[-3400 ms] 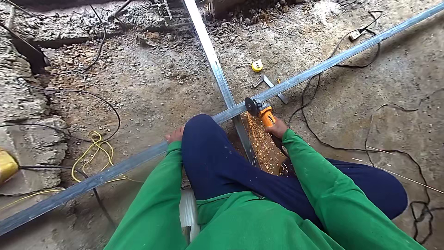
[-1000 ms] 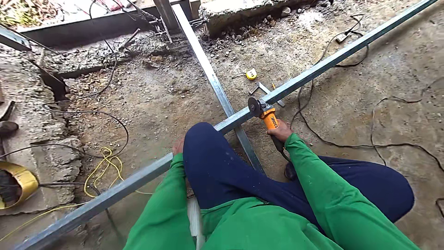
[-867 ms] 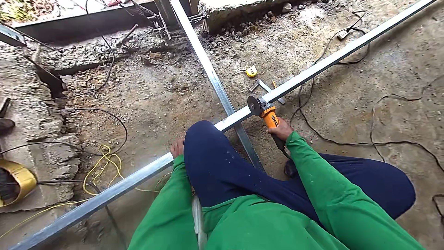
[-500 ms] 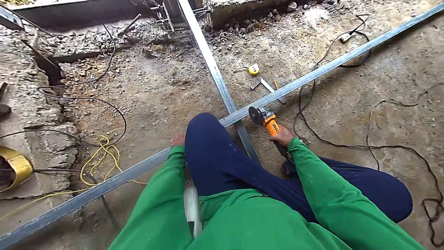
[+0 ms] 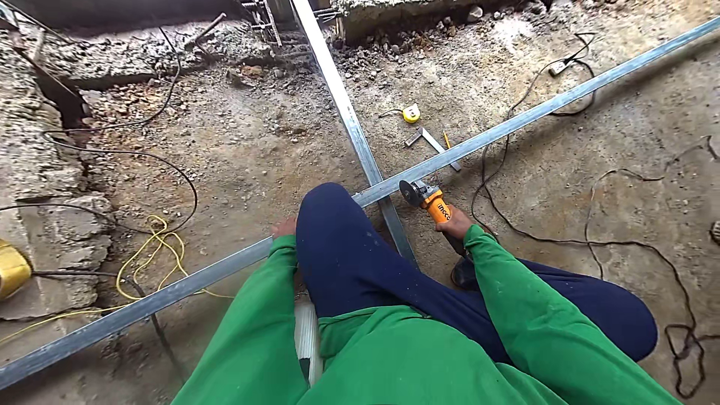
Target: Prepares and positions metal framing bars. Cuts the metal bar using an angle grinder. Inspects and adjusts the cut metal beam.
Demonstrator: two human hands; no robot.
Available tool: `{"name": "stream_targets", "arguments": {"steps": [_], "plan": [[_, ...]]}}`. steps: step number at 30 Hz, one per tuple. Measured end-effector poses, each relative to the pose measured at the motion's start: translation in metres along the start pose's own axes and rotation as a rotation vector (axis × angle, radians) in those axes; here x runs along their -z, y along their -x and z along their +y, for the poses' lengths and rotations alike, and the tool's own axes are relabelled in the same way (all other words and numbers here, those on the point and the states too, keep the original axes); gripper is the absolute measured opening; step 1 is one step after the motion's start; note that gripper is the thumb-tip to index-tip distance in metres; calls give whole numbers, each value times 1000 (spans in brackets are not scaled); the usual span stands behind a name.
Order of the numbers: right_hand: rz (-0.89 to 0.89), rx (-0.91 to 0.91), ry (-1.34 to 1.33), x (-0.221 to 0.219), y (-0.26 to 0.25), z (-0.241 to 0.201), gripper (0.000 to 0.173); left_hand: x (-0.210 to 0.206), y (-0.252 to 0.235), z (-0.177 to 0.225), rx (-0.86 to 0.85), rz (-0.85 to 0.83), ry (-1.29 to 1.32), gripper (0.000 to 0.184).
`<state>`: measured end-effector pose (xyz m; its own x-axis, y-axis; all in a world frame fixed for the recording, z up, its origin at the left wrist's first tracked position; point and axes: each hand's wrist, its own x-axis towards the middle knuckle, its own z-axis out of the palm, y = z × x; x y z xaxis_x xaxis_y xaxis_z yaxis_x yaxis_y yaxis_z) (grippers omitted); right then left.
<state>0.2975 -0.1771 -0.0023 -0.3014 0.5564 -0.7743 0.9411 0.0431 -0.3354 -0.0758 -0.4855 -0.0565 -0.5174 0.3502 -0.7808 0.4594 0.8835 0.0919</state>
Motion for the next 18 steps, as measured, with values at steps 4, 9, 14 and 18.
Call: {"name": "stream_targets", "arguments": {"steps": [4,9,14,18], "plan": [[-11,-17,-6,-1,0,-1,81,1,-3,1,20,21,38,37],[-31,-26,-5,0,-2,-3,80,3,-3,1,25,9,26,39],[-21,-9,-65,-2,-1,-4,78,2,-2,-1,17,15,52,38],[-28,-27,-47,-1,0,-6,79,1,-2,-2,-11,29,56,38]]}}
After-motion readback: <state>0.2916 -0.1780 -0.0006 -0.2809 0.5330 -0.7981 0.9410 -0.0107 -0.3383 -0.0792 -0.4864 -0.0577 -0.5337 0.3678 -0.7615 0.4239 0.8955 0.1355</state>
